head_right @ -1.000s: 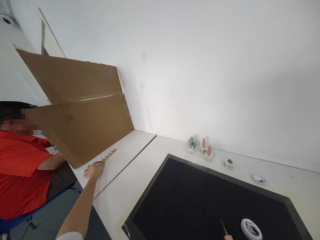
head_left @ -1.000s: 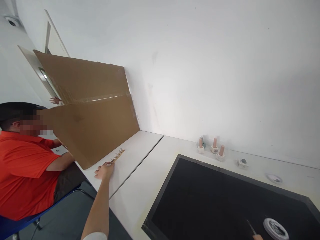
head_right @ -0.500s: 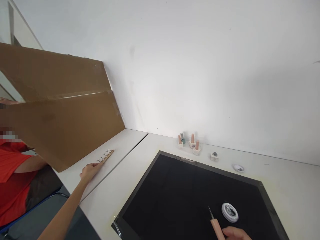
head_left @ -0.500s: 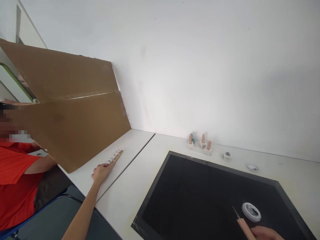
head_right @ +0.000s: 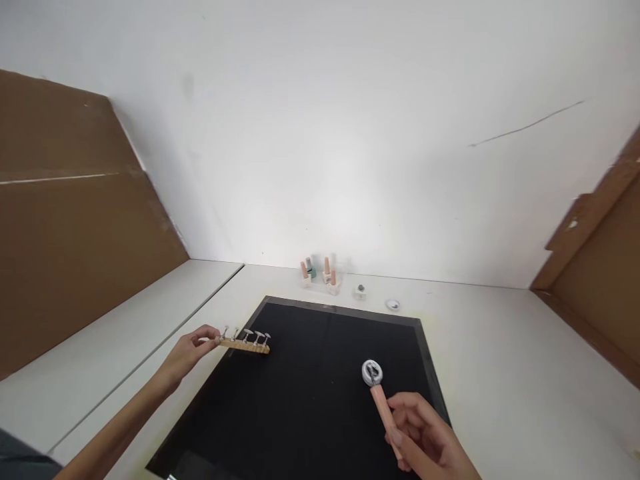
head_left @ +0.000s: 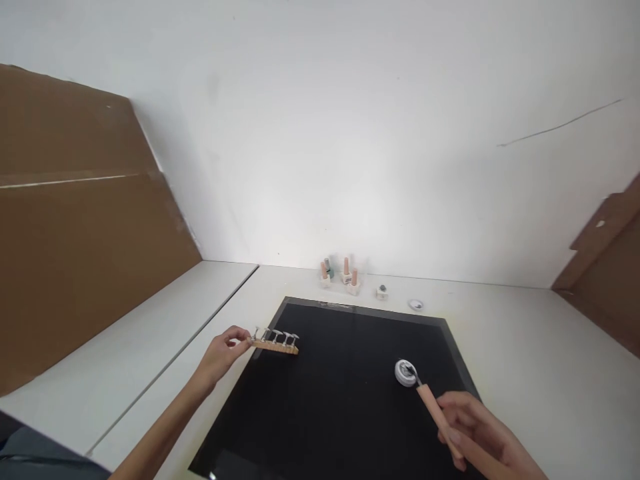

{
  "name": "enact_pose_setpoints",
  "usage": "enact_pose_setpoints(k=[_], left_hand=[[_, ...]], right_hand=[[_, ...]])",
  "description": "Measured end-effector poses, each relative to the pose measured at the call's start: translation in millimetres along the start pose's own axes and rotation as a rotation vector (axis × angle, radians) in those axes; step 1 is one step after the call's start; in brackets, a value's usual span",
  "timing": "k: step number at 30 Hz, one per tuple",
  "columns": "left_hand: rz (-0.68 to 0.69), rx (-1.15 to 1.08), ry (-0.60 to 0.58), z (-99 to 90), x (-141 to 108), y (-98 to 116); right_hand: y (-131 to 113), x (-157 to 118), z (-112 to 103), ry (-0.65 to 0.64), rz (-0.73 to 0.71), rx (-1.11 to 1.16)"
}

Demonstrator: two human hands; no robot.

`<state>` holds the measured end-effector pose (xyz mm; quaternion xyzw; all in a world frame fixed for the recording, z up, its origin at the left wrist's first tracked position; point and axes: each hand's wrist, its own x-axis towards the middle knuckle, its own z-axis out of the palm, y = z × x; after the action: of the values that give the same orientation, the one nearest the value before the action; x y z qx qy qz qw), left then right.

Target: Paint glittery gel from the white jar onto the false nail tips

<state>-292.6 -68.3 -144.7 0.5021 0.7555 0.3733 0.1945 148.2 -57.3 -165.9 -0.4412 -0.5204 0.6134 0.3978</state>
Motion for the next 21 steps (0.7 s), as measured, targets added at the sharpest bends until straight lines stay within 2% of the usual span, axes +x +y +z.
enact_pose_setpoints(k=[2,5,8,12,15,18,21], left_hand=[[0.097,-0.018,-0.078,23.9,-13.7,23.8],[0.192,-0.041,-0.182,54.9,-35.4,49.5],[0.268,-0.07,-0.295,82.4,-56.9,65.1],[0.381,-0.131,-0.437,116.9,-86.6,84.6],[0.435,-0.124,-0.543,141.2,-106.4,106.7],[0.469,-0.092,-0.596,163.9,-117.7,130.3],[0.482,-0.063,-0.63,183.1,-119.6,146.6]], right_hand=[[-4.7,-5.0,-5.5,0.013,-0.073,-0.004],[-12.2,-12.7,-17.4,0.027,-0.104,-0.064],[-17.7,-18.0,-34.9,0.016,-0.136,-0.121],[-23.0,-19.5,-59.4,-0.092,-0.149,-0.179],[-28.6,-16.1,-72.4,-0.118,-0.191,-0.163],[-35.5,-8.3,-80.1,-0.138,-0.225,-0.126],[-41.6,2.3,-85.4,-0.078,-0.22,-0.096]])
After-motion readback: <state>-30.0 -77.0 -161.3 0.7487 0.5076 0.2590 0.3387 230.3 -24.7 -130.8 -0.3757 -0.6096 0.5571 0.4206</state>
